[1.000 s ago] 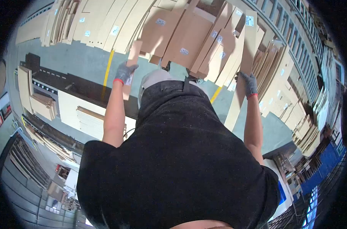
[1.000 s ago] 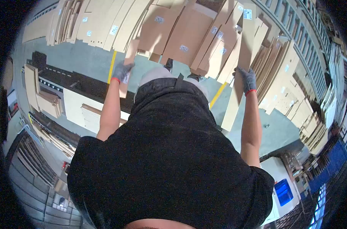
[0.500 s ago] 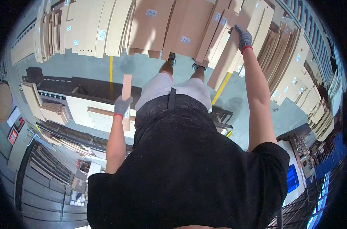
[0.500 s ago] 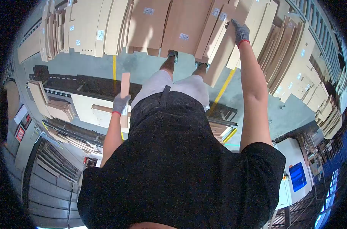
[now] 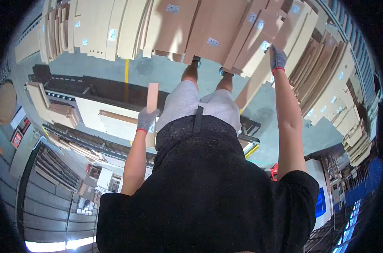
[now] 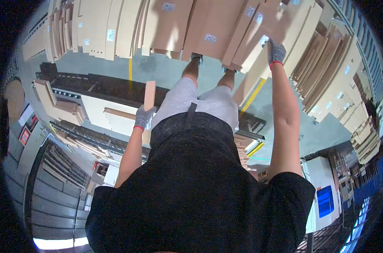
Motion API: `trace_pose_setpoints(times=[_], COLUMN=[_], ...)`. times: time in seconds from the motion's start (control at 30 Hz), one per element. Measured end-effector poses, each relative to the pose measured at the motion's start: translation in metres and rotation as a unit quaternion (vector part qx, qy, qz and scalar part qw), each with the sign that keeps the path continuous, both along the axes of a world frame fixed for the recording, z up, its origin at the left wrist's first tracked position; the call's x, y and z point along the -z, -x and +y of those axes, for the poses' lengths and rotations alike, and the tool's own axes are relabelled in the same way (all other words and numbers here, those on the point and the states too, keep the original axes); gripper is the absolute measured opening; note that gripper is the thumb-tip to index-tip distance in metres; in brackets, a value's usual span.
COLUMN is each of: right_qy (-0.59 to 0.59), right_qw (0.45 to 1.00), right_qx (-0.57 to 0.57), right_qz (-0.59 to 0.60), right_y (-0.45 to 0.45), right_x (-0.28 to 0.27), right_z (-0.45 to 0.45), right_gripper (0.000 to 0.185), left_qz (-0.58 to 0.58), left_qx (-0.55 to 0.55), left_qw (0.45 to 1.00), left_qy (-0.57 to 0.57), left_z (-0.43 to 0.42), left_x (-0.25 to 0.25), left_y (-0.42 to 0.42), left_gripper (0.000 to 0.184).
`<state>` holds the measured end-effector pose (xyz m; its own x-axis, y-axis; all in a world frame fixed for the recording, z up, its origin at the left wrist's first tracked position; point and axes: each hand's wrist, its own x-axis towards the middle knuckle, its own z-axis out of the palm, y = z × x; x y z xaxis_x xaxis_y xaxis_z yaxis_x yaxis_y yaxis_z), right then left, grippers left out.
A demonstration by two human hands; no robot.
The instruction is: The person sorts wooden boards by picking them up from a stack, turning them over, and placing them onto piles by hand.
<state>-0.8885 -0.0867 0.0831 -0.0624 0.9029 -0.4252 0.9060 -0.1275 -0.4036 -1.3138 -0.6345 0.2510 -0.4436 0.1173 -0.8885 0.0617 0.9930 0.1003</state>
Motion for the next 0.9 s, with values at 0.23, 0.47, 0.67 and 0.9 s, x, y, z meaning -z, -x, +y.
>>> trace_pose_setpoints(times=[0.23, 0.47, 0.67, 0.9], right_qy=[0.016, 0.020, 0.016, 0.040], right_qw=[0.973, 0.973, 0.963, 0.914], right_qx=[0.175, 0.210, 0.240, 0.281], right_qz=[0.150, 0.091, 0.121, 0.291], right_y=[0.004, -0.055, -0.021, 0.076], right_x=[-0.023, 0.062, 0.037, 0.000], right_z=[-0.019, -0.031, -0.045, -0.037], right_gripper=[0.042, 0.054, 0.050, 0.041], left_qz=[0.029, 0.042, 0.033, 0.028], left_qx=[0.117, 0.155, 0.126, 0.132], left_qw=[0.993, 0.987, 0.991, 0.987], left_qy=[0.019, 0.033, 0.040, 0.084], left_z=[0.028, 0.027, 0.016, 0.023], left_x=[-0.003, 0.001, 0.010, 0.019], left_y=[-0.011, -0.012, -0.015, -0.022], left_gripper=[0.059, 0.058, 0.061, 0.062])
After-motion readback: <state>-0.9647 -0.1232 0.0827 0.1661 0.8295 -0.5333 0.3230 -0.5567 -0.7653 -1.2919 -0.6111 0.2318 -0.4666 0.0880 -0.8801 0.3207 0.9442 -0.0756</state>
